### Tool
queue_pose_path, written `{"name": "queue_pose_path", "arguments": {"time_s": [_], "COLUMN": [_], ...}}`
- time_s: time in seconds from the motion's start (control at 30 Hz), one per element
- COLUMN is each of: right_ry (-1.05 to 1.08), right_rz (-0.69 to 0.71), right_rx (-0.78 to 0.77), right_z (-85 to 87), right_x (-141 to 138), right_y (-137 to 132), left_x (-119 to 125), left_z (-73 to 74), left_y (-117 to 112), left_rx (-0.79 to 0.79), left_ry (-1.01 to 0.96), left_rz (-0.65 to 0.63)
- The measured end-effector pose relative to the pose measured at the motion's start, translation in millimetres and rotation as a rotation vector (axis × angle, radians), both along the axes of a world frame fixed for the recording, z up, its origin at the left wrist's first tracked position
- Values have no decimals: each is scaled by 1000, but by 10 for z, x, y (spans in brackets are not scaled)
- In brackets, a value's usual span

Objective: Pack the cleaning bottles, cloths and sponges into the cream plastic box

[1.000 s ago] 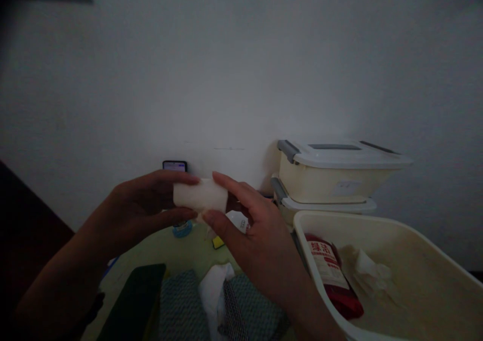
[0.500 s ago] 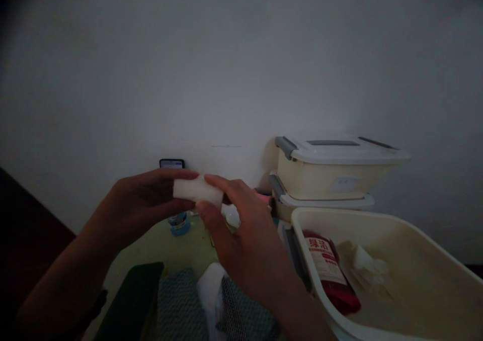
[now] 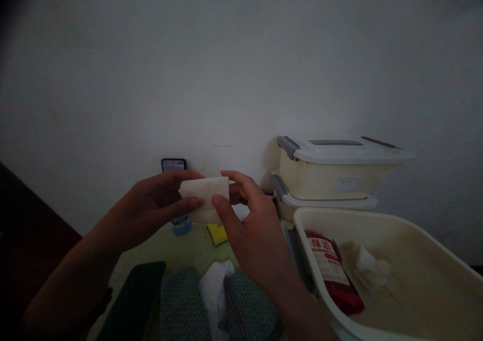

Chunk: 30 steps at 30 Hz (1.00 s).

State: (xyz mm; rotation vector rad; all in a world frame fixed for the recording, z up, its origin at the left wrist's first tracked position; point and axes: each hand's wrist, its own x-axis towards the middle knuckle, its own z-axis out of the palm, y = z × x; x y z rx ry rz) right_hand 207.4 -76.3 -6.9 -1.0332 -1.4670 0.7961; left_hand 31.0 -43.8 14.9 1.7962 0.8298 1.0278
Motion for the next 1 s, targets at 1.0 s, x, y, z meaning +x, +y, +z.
{"name": "queue_pose_path", "arguments": {"time_s": [1.0], "right_ry": [-172], "right_rz": [-39], "right_rx": [103], "right_z": [-7], "right_x": [6], "right_y": [13], "left_x": [-37], "left_z": [-41], "left_y": [45], "left_rx": [107], "left_ry": [-59], "left_rz": [46]}}
